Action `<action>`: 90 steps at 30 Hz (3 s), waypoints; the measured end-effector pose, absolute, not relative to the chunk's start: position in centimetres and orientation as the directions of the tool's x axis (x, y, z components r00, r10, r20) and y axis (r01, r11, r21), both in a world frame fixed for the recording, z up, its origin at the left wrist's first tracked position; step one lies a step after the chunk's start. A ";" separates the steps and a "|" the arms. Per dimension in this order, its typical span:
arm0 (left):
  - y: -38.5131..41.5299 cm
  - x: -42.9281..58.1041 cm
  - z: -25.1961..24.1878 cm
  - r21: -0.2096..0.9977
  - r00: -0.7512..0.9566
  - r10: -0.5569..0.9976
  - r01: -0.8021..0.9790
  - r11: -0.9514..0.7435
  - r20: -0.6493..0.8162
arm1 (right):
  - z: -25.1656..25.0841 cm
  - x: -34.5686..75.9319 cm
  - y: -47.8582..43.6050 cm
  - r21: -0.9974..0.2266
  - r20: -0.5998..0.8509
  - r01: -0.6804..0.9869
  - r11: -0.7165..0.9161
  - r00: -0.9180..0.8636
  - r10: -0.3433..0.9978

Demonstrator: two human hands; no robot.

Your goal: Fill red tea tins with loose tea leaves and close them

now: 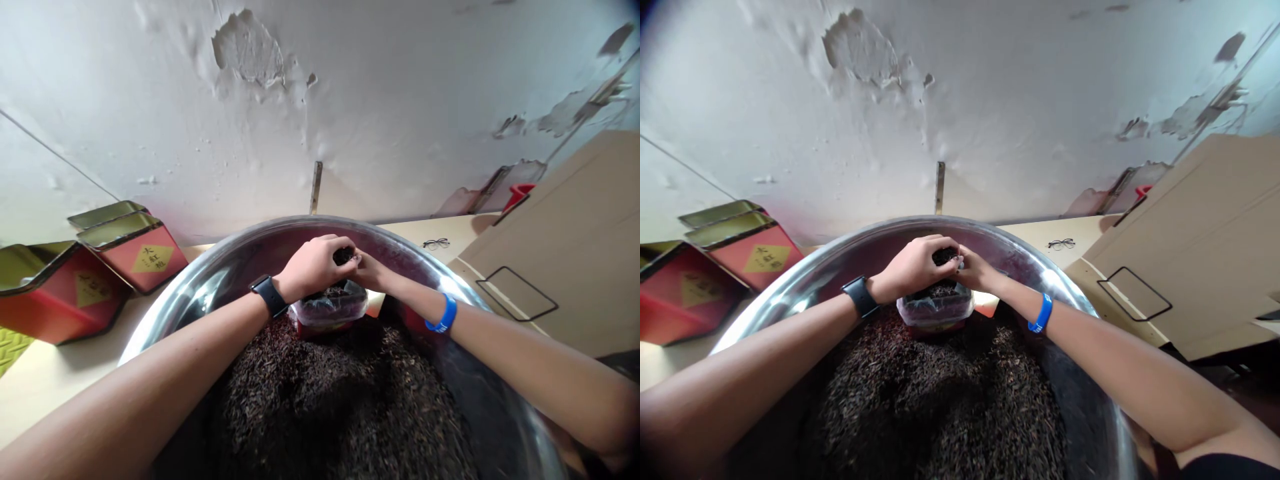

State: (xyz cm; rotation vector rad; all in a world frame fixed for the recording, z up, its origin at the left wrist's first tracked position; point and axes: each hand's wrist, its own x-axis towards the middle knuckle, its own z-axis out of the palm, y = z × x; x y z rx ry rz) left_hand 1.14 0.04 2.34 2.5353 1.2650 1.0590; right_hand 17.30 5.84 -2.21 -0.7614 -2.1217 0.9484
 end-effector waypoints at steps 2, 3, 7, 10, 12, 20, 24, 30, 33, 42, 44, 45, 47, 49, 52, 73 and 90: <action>0.0 1.2 2.4 0.392 0.410 0.735 0.650 -0.651 0.540 | -2.4 17.1 5.6 -0.787 0.352 0.248 0.565 -0.572 0.741; 0.0 1.2 2.5 0.392 0.409 0.735 0.651 -0.650 0.540 | -2.4 17.0 5.5 -0.782 0.357 0.254 0.570 -0.567 0.743; 0.1 1.0 2.5 0.391 0.409 0.745 0.661 -0.640 0.528 | -2.3 17.0 5.2 -0.769 0.372 0.253 0.587 -0.569 0.733; 0.1 1.1 2.4 0.401 0.416 0.740 0.647 -0.649 0.528 | -2.3 17.1 5.4 -0.745 0.389 0.262 0.613 -0.576 0.719; 0.0 1.2 2.4 0.399 0.429 0.729 0.633 -0.664 0.534 | -2.4 17.0 5.5 -0.735 0.393 0.265 0.624 -0.583 0.711; 0.1 1.1 2.3 0.387 0.428 0.731 0.646 -0.659 0.531 | -2.0 17.0 5.2 -0.719 0.391 0.298 0.628 -0.574 0.719; 0.1 1.1 2.3 0.378 0.440 0.728 0.646 -0.663 0.525 | -2.1 17.0 5.1 -0.721 0.382 0.314 0.618 -0.565 0.732; 0.2 1.1 2.2 0.392 0.432 0.742 0.651 -0.650 0.512 | -2.0 17.2 5.0 -0.733 0.386 0.287 0.616 -0.571 0.724; 0.3 1.0 2.0 0.390 0.437 0.741 0.650 -0.652 0.510 | -1.9 17.3 5.0 -0.731 0.390 0.293 0.616 -0.562 0.729; 0.4 1.0 2.1 0.383 0.441 0.735 0.649 -0.657 0.516 | -1.8 17.3 5.0 -0.723 0.331 0.356 0.592 -0.573 0.750; 0.4 0.9 2.2 0.370 0.446 0.734 0.656 -0.657 0.513 | -1.7 17.4 4.9 -0.720 0.322 0.369 0.588 -0.574 0.753; 0.3 0.9 2.3 0.362 0.445 0.733 0.662 -0.657 0.515 | -1.6 17.4 4.9 -0.717 0.318 0.372 0.589 -0.577 0.752; 0.3 0.8 2.4 0.354 0.434 0.737 0.676 -0.646 0.517 | -1.4 17.4 4.7 -0.709 0.312 0.378 0.595 -0.589 0.746; 0.2 0.8 2.5 0.361 0.414 0.749 0.688 -0.629 0.517 | -1.2 17.4 4.6 -0.689 0.319 0.387 0.613 -0.598 0.736; 0.3 0.7 2.6 0.362 0.408 0.756 0.696 -0.620 0.511 | -0.9 17.4 4.4 -0.632 0.350 0.418 0.653 -0.597 0.721; 1.2 0.3 1.9 0.372 0.427 0.699 0.625 -0.687 0.573 | -0.1 17.9 4.9 -0.567 0.427 0.531 0.629 -0.464 0.776; 0.6 0.3 2.7 0.417 0.482 0.780 0.663 -0.622 0.398 | 0.2 18.5 5.3 -0.559 0.425 0.511 0.653 -0.499 0.755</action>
